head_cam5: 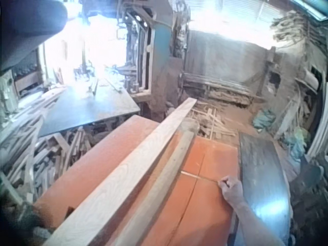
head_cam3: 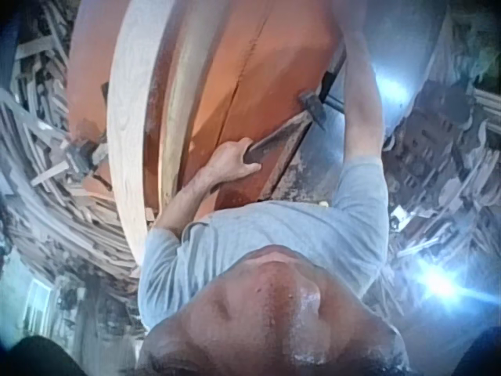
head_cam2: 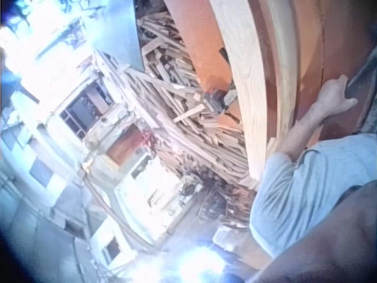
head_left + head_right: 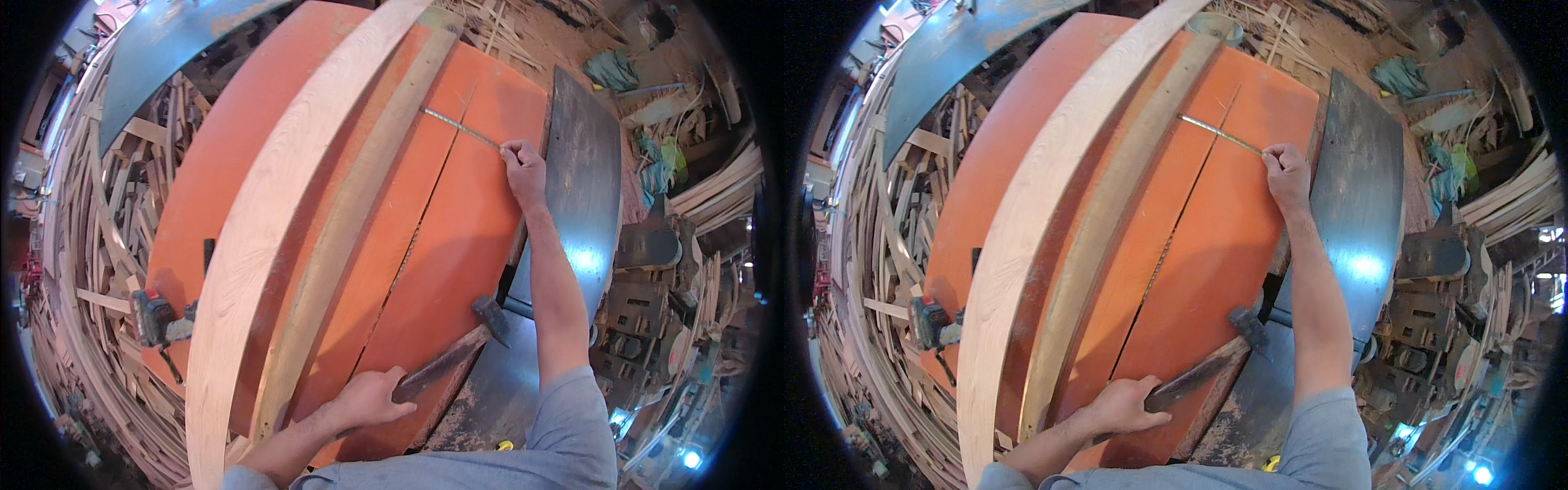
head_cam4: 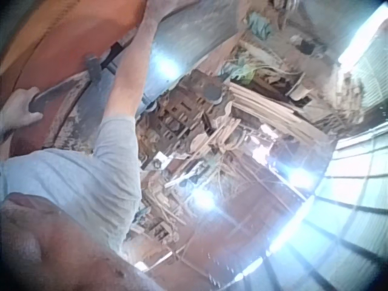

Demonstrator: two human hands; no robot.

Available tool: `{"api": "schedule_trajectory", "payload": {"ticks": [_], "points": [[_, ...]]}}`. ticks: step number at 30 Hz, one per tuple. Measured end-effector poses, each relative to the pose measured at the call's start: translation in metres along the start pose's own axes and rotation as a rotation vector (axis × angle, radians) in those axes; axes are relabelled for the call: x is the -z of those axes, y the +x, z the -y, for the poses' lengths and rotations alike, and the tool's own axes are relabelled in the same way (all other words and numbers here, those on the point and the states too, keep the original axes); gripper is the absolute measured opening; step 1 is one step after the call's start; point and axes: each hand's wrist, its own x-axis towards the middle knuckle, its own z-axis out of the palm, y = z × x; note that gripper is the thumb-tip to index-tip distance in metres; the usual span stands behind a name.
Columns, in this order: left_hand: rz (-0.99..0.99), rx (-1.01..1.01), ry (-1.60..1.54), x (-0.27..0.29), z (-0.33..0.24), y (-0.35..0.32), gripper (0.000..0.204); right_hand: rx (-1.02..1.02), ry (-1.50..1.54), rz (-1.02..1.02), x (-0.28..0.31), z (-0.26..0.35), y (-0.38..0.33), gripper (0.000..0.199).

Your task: The person measures several wooden planks with a tape measure while seated on the floor, then moves to a workbench and uses a hammer to tap a nail into a plank. The person continues to measure and handle planks on the bench.

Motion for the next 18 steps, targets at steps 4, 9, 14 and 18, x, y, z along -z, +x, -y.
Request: {"api": "schedule_trajectory", "payload": {"ticks": [4,9,14,18], "points": [[-0.083,-0.055,0.056,0.003,-0.008,-0.002,0.058,-0.189,0.128,0.04,0.009,0.019,0.0,0.008],[-0.167,0.003,0.304,-0.026,-0.006,-0.051,0.054,-0.224,0.12,0.075,0.063,0.095,-0.112,0.009],[-0.137,0.075,0.053,-0.094,0.067,-0.183,0.047,-0.042,0.135,0.205,0.075,0.181,-0.344,0.01],[-0.248,0.091,-0.145,-0.155,0.124,-0.28,0.052,0.027,0.161,0.308,0.044,0.221,-0.44,0.009]]}}
